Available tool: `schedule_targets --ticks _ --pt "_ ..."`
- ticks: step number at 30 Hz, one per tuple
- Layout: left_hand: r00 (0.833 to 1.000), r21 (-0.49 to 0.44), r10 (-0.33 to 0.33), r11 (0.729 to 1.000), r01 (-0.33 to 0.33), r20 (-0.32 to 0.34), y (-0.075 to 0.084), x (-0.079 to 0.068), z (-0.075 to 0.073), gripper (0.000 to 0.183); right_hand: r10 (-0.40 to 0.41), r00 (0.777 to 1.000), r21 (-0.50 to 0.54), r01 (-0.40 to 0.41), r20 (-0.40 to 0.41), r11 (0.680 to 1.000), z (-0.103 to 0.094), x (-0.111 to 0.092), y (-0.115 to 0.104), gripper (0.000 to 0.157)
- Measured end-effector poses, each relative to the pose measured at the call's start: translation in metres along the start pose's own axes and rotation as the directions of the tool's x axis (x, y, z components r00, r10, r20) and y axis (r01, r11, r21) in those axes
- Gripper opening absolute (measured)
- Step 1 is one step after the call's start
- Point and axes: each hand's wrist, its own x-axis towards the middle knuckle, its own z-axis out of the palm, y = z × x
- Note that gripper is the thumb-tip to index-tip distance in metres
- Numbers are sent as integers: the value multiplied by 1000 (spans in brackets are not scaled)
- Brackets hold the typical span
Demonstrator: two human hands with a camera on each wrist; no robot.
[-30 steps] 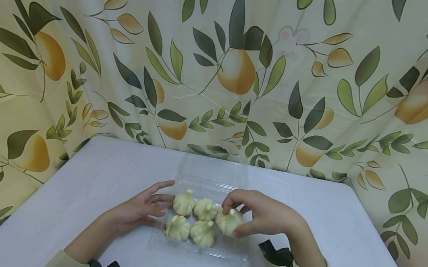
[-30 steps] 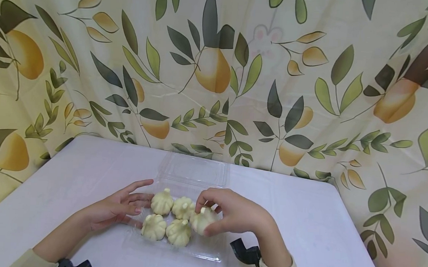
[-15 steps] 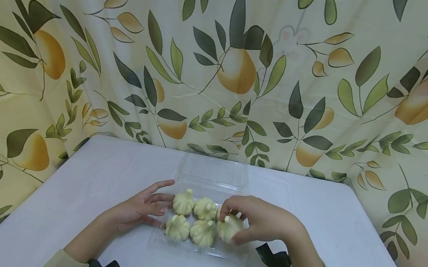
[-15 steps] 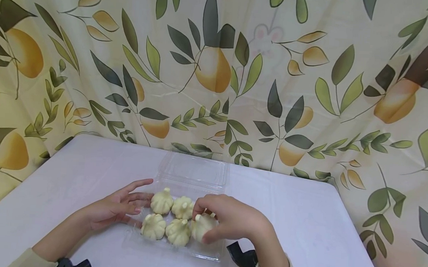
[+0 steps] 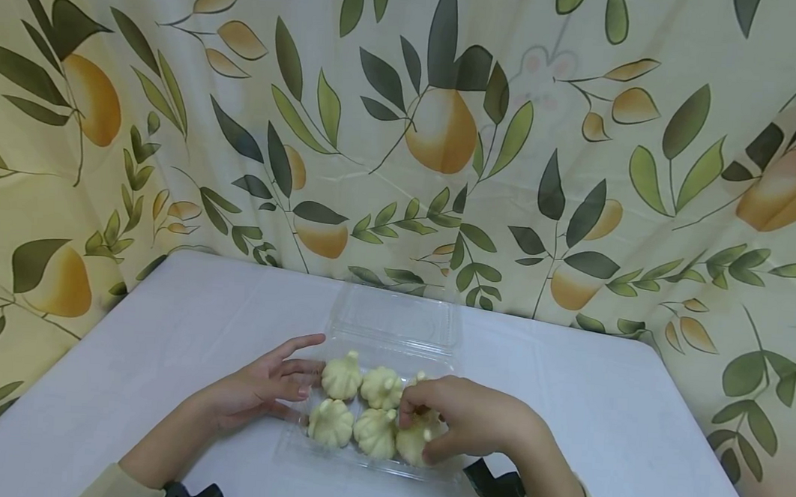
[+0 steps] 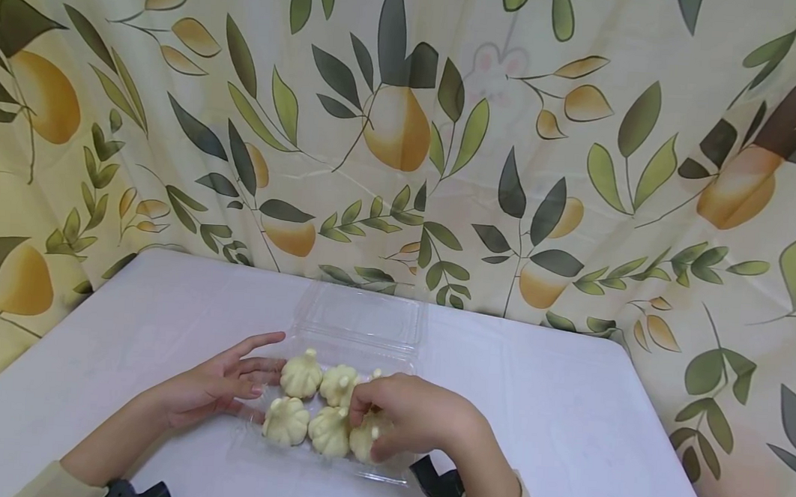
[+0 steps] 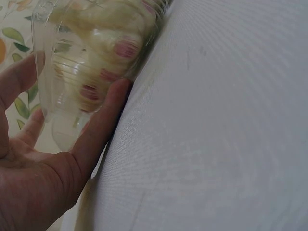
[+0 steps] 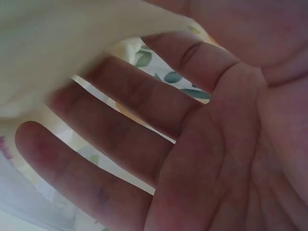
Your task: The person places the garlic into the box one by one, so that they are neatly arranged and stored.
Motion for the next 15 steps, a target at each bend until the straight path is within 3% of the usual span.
schedule_targets --ticks 8,15 --pt "1000 1 9 1000 -9 4 1 -1 2 79 -12 1000 16 11 14 1000 0 0 3 36" --pt "1000 12 0 1000 0 1 2 -1 0 80 -3 1000 -43 3 -6 999 6 4 1 35"
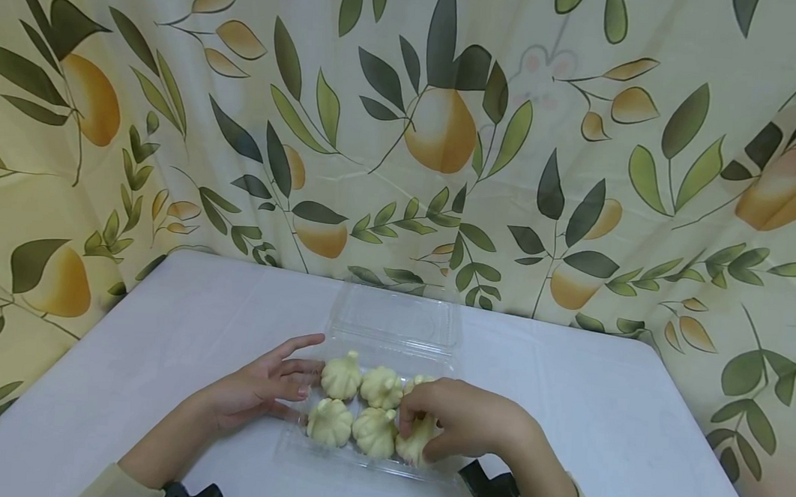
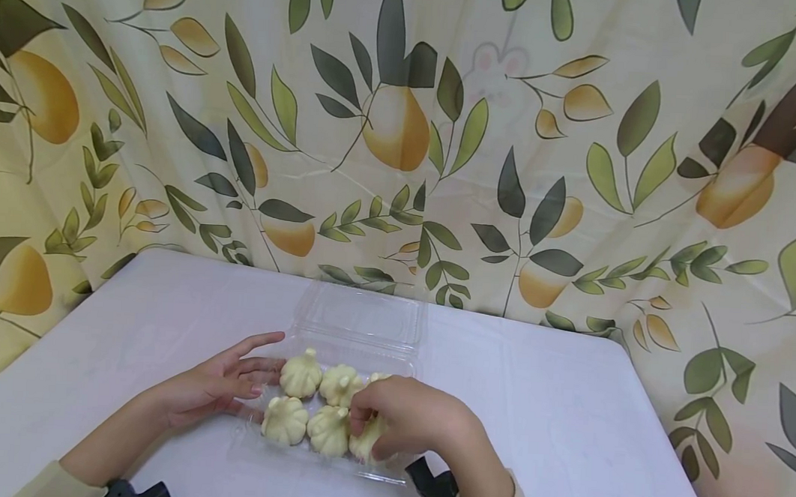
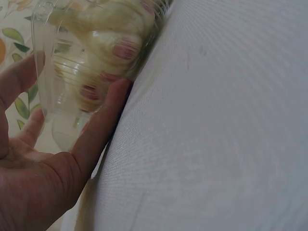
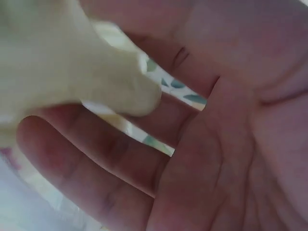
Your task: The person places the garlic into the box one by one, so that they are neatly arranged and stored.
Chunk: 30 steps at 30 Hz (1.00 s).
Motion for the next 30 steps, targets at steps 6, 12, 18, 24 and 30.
schedule_targets --ticks 6,12,18,24,30 --pt "1000 -6 6 1000 -6 7 0 0 1 80 43 999 -103 -45 -17 994 6 4 -6 34" --pt "1000 -5 11 1000 -11 10 0 0 2 79 5 994 -242 -31 -109 970 15 6 -13 34" --pt "1000 -3 -2 1000 2 1 1 -1 3 80 12 997 -237 -31 -79 971 12 6 -14 26" --pt "1000 -9 -1 1000 1 4 2 -1 4 80 -6 1000 -146 3 -19 989 -2 -4 -11 23" --pt "1000 -13 4 1000 -4 7 1 -1 3 80 17 1000 -87 -17 -6 996 -4 -3 -9 23"
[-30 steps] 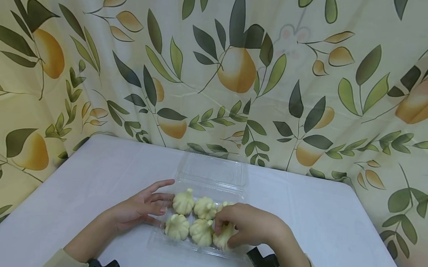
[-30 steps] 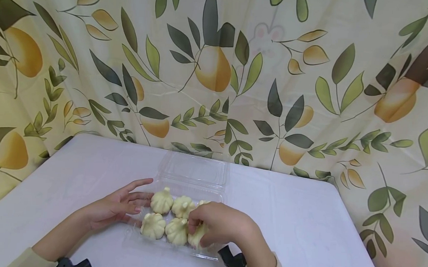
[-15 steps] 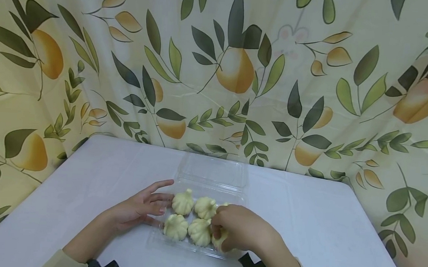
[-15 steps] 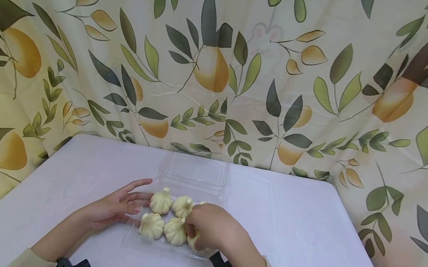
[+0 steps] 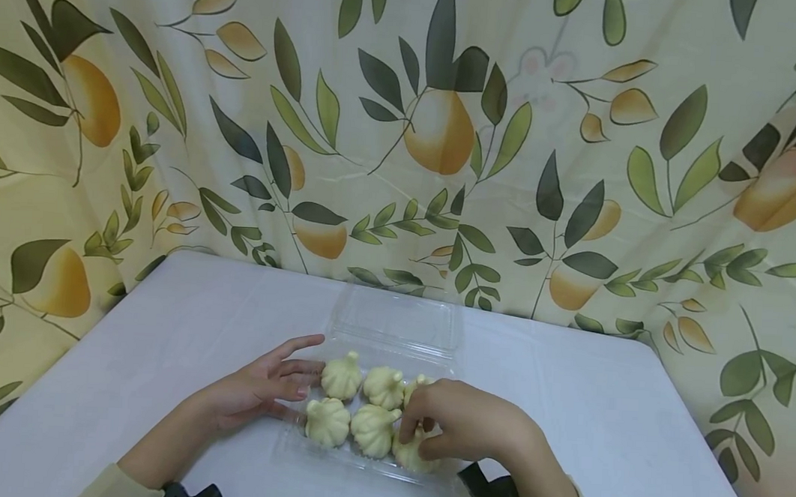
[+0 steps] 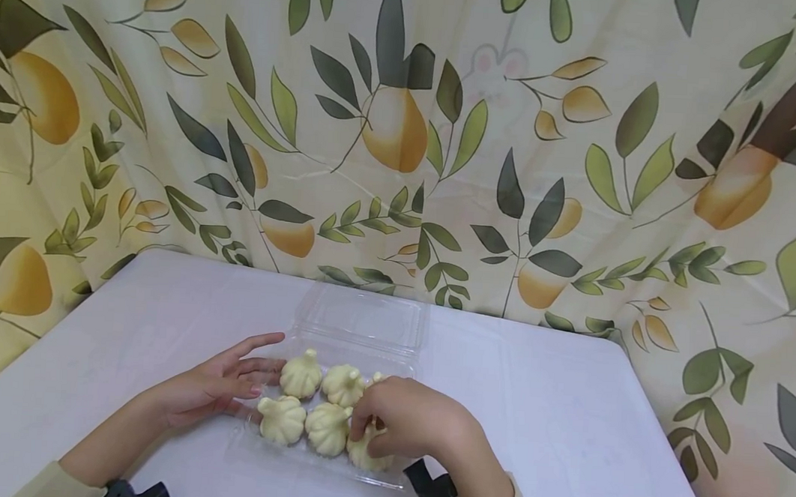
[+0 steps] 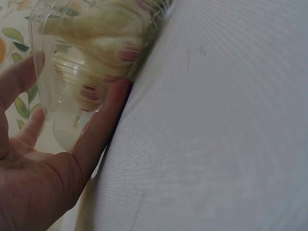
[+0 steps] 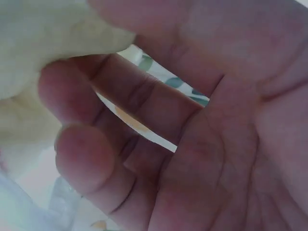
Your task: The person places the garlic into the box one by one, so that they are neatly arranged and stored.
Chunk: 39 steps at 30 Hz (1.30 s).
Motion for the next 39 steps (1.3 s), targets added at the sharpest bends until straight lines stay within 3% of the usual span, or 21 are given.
schedule_targets --ticks 7,10,12,14,17,21,24,28,35,39 --pt "1000 2 5 1000 -5 -1 0 1 -1 81 -29 1000 119 29 3 993 -6 -1 10 21" --pt "1000 2 5 1000 -5 0 0 1 -1 81 -42 997 166 53 -70 985 -14 -5 20 19" --pt "1000 2 7 1000 -7 1 1 2 -1 81 -44 984 171 73 -171 983 -18 -6 29 17" --pt "1000 2 8 1000 -8 1 1 3 -2 81 -27 955 169 80 -296 982 -21 -7 39 17" --pt "1000 0 8 1000 -8 1 1 3 -2 82 39 878 203 67 -477 977 -23 -4 56 20" --pt "1000 0 4 1000 -4 -1 1 2 -2 82 193 775 325 17 -602 946 -22 1 75 25" --pt "1000 3 0 1000 0 -5 0 2 -2 81 297 719 415 -12 -628 910 -20 3 87 30" --pt "1000 3 -2 1000 2 -5 0 2 -1 80 390 678 522 -11 -622 853 -16 7 100 38" --pt "1000 -7 -4 1000 4 -5 -1 2 -2 80 519 680 691 -26 -518 723 -9 14 117 56" --pt "1000 -11 -8 1000 8 -4 -1 1 -3 80 561 683 731 -58 -468 680 -5 19 122 60"
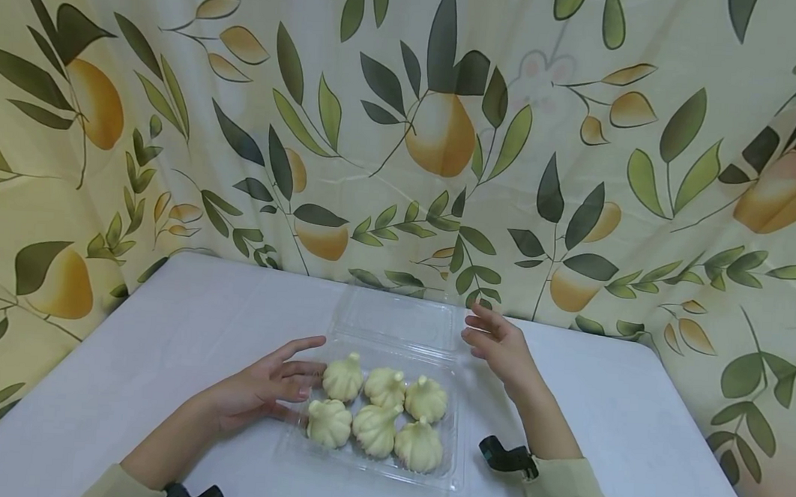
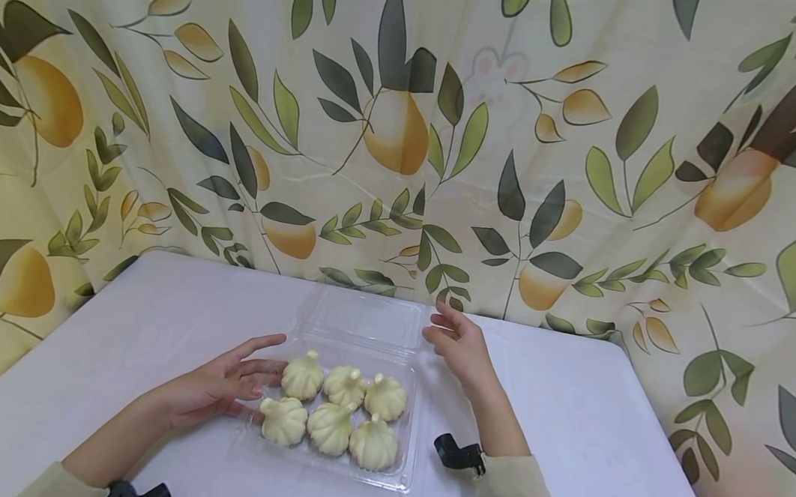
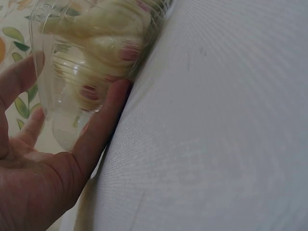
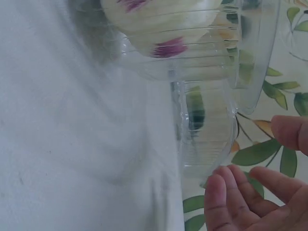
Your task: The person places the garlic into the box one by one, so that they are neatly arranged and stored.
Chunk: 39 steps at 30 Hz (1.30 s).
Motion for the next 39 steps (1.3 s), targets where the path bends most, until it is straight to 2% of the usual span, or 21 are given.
schedule_targets --ticks 14,19,24,30,39 --pt "1000 2 5 1000 -5 -1 0 0 1 79 73 997 8 -74 12 997 3 5 12 64" --pt "1000 -5 9 1000 -9 6 0 -1 0 79 97 994 10 -98 49 995 4 7 16 66" --pt "1000 -7 10 1000 -10 8 0 -1 1 80 94 990 18 -96 107 995 6 8 20 67" --pt "1000 8 -6 1000 6 -13 0 -1 0 79 100 986 11 -103 134 995 6 6 18 65" --pt "1000 13 -11 1000 11 -16 0 -1 0 79 44 995 84 -51 91 995 5 4 17 69"
